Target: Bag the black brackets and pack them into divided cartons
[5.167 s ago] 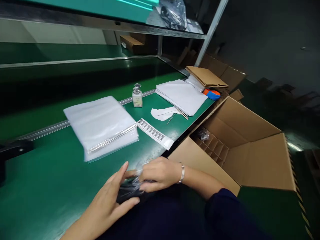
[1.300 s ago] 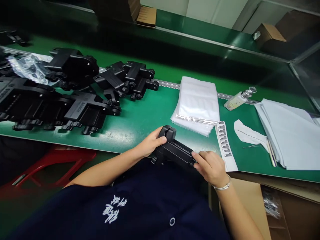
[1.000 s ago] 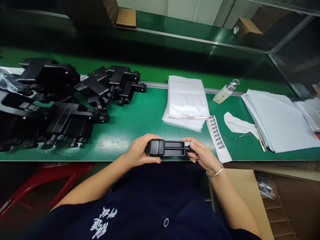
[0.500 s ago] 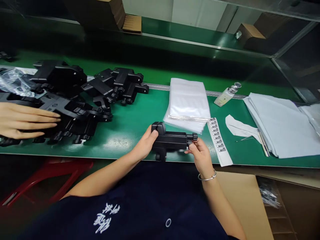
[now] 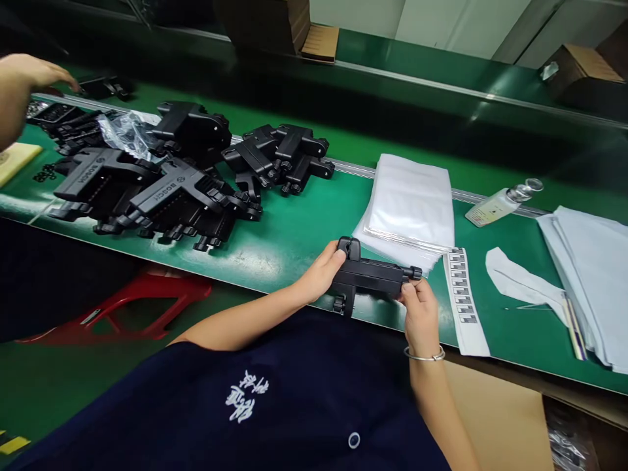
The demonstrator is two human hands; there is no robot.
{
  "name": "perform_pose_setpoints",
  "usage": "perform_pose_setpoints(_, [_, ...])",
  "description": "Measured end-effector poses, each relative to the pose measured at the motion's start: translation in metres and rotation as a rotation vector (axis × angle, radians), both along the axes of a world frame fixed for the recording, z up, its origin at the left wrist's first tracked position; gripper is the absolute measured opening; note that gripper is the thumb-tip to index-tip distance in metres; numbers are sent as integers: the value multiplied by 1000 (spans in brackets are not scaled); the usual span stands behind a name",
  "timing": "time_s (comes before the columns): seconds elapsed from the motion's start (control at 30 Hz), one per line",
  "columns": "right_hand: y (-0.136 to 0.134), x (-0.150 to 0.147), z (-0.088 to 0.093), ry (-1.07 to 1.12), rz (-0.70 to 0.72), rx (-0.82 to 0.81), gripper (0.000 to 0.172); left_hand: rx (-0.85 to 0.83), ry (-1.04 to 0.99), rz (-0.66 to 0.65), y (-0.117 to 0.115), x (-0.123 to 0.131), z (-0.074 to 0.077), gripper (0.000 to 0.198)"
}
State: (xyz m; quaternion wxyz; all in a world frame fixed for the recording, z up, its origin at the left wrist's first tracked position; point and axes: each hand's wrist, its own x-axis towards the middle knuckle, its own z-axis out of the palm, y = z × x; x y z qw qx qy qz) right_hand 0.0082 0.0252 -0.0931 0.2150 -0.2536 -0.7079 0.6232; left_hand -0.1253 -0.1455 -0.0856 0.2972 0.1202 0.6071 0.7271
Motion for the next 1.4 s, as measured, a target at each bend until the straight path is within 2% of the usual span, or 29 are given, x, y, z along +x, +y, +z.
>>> perform_pose_setpoints(0.1, [-3,-8,-1,16,-49,-57,34,58,0,43,2,-3,-6,56])
perform_pose_setpoints(0.2, [-11,-11,1,40,1,-29,31,110,-292,172,7,-13,-8,49])
perform_pose_setpoints(0.27, [-22,-9,3,80,102,154,35,136,-494,291,8,-22,-7,42])
perform_pose_setpoints(0.33, [-34,-6,4,117,267,431,36,169,-612,367,8,-31,-3,36])
perform_pose_setpoints(0.4, [-46,-4,6,148,433,644,33,195,-664,367,6,-37,1,35])
perform_pose_setpoints(0.47, [-52,-3,8,166,463,692,30,202,-689,332,4,-38,3,37])
perform_pose_setpoints(0.53, [-51,-4,10,170,313,562,32,198,-677,308,3,-35,3,39])
perform_pose_setpoints(0.63, [-39,-10,11,151,91,87,54,173,-503,198,1,-26,4,49])
perform_pose_setpoints(0.67, [-34,-13,10,134,53,-89,60,172,-401,120,0,-22,5,53])
perform_pose_setpoints(0.73, [-25,-17,5,96,-8,-370,58,208,-193,-87,-2,-16,10,65])
perform_pose_setpoints(0.8, [-22,-21,-1,82,-86,-538,47,272,-46,-321,-5,-12,16,78])
perform_pose_setpoints(0.87, [-23,-22,-6,67,-76,-630,46,284,50,-485,-6,-11,22,85])
perform_pose_setpoints(0.93, [-28,-20,-10,8,17,-668,53,209,156,-506,-3,-12,25,85])
perform_pose_setpoints(1.0, [-35,-18,-12,-54,96,-650,56,111,235,-427,2,-13,27,69])
perform_pose_setpoints(1.1, [-42,-16,-15,-57,82,-553,54,47,250,-351,10,-15,30,45])
perform_pose_setpoints(1.17, [-43,-16,-18,-38,63,-510,54,24,260,-344,10,-16,33,43])
perform_pose_setpoints(1.27, [-40,-13,-17,51,-5,-480,53,8,341,-431,-2,-19,38,56])
perform_pose_setpoints(1.33, [-35,-7,-12,175,-58,-393,53,-9,416,-532,-15,-20,40,81])
perform_pose_setpoints(1.4, [-29,0,-5,272,-51,-260,64,-48,475,-584,-29,-21,40,99])
